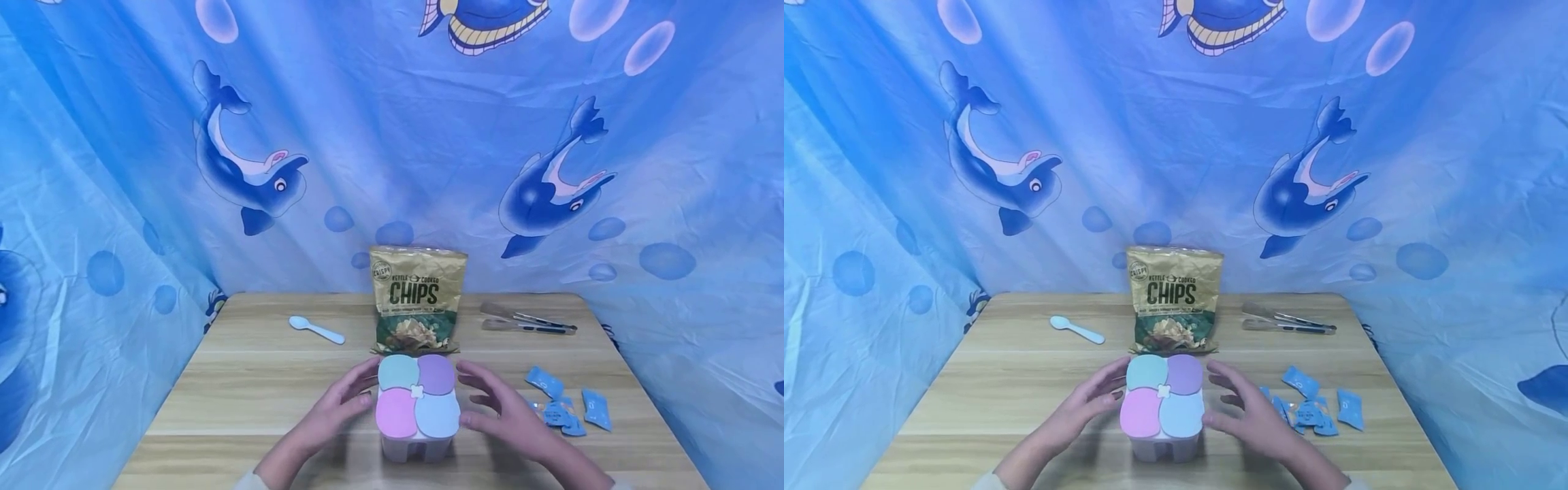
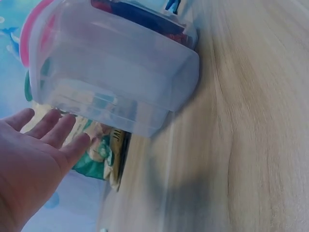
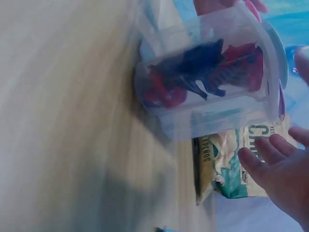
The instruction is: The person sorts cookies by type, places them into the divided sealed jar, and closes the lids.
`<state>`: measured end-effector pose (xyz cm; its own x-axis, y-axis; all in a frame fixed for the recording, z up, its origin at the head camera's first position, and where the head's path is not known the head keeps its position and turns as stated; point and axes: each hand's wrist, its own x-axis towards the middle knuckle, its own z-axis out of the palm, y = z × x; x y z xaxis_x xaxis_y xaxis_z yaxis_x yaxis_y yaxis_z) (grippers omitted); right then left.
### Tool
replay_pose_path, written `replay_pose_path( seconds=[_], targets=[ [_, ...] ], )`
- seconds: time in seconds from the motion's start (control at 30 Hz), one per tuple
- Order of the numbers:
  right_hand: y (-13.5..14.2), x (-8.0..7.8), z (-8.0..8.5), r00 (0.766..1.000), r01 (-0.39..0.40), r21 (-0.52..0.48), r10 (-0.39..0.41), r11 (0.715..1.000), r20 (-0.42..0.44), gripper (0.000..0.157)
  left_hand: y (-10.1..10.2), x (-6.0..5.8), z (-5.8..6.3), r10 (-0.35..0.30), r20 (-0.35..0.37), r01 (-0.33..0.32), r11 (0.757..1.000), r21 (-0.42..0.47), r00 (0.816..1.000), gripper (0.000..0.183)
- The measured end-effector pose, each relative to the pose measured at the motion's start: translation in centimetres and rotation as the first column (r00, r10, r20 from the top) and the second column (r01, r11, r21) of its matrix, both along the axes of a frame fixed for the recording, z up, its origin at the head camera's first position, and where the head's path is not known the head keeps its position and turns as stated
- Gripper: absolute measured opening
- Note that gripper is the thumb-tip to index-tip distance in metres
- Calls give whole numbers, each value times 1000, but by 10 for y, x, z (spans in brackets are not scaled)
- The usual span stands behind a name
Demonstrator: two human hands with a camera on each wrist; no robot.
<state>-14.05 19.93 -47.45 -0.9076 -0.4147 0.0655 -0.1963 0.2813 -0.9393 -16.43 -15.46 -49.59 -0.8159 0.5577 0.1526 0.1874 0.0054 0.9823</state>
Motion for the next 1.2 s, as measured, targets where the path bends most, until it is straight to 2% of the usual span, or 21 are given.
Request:
replay_pose_path(
  seconds=[0.13,0.33,0.43,0.6,0.67,0.83,0.9,1.2],
  targets=[
    [3,15,-9,999,42,-52,-40,998,33,58,1,-6,0,-10,78,9,1000,13,997,54],
    [5,38,-20,983,-24,-45,32,999,180,53,7,-14,0,-41,199,38,999,20,979,66],
    [7,48,-26,975,-46,-36,53,998,218,46,10,-18,-1,-37,237,33,999,23,971,69],
    [7,58,-34,978,-73,-37,78,997,193,41,12,-22,-6,-27,237,24,1000,17,971,71],
    [5,60,-36,975,-97,-78,110,992,194,42,12,-23,-7,-27,236,24,1000,15,971,73],
    [0,63,-38,949,-171,-204,217,964,230,44,10,-22,-10,-33,248,29,999,17,968,74],
    [-2,63,-37,941,-184,-225,237,957,242,46,9,-21,-10,-39,252,34,999,24,967,74],
    [0,52,-32,941,-141,-137,176,981,291,48,-2,-14,-7,-54,247,49,998,27,967,74]
  ],
)
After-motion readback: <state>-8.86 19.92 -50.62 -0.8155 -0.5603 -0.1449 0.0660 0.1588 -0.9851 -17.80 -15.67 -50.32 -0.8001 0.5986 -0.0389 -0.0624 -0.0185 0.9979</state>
